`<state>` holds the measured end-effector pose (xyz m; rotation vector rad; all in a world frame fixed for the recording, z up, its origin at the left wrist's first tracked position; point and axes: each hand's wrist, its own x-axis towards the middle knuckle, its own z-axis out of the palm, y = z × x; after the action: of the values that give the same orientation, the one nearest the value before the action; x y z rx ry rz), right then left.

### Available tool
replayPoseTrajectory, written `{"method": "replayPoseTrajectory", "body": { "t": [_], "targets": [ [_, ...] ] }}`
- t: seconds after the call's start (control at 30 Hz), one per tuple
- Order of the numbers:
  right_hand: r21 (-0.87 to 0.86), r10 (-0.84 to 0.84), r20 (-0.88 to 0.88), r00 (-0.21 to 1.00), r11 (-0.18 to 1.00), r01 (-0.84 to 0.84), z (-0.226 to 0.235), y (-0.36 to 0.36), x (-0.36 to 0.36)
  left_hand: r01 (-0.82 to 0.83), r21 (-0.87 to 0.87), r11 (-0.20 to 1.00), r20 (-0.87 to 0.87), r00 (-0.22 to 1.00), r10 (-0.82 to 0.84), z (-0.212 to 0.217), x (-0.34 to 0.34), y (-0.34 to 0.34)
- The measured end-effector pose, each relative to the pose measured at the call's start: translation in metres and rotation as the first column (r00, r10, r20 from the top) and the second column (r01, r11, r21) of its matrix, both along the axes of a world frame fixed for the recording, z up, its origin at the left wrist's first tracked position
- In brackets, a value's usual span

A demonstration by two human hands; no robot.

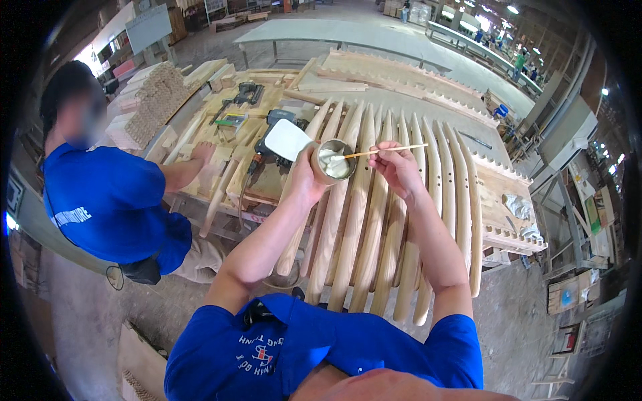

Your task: The person holds a small container of glue and uses a wooden stick to apply glue into pre-drilled holes on a row of curved wooden chair back slats. The person repeatedly dips the stick into the container and applies glue to each hole along the slats.

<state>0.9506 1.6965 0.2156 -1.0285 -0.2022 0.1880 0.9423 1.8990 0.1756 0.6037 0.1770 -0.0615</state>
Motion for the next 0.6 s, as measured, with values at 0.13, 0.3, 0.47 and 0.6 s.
{"method": "replayPoseTrajectory", "body": {
  "t": [0.13,0.3,0.47,0.6],
  "targets": [
    [0.018,-0.039,0.011,0.999,0.999,0.038,-0.007,0.000,0.001,-0.016,0.003,1.000,0.040,0.999,0.016,0.002,0.003,-0.006],
    [-0.356,-0.168,0.381,0.909,0.881,0.312,0.012,0.013,-0.007,-0.082,0.093,0.992,0.161,0.985,0.066,-0.007,0.008,0.002],
    [-0.584,-0.084,0.400,0.913,0.744,0.325,0.024,0.029,-0.010,-0.100,0.130,0.987,0.168,0.983,0.077,-0.009,0.005,0.003],
    [-0.268,-0.025,-0.009,1.000,0.963,0.022,-0.002,0.022,0.003,-0.079,0.092,0.993,0.141,0.988,0.065,-0.006,0.004,-0.001]
  ]
}}
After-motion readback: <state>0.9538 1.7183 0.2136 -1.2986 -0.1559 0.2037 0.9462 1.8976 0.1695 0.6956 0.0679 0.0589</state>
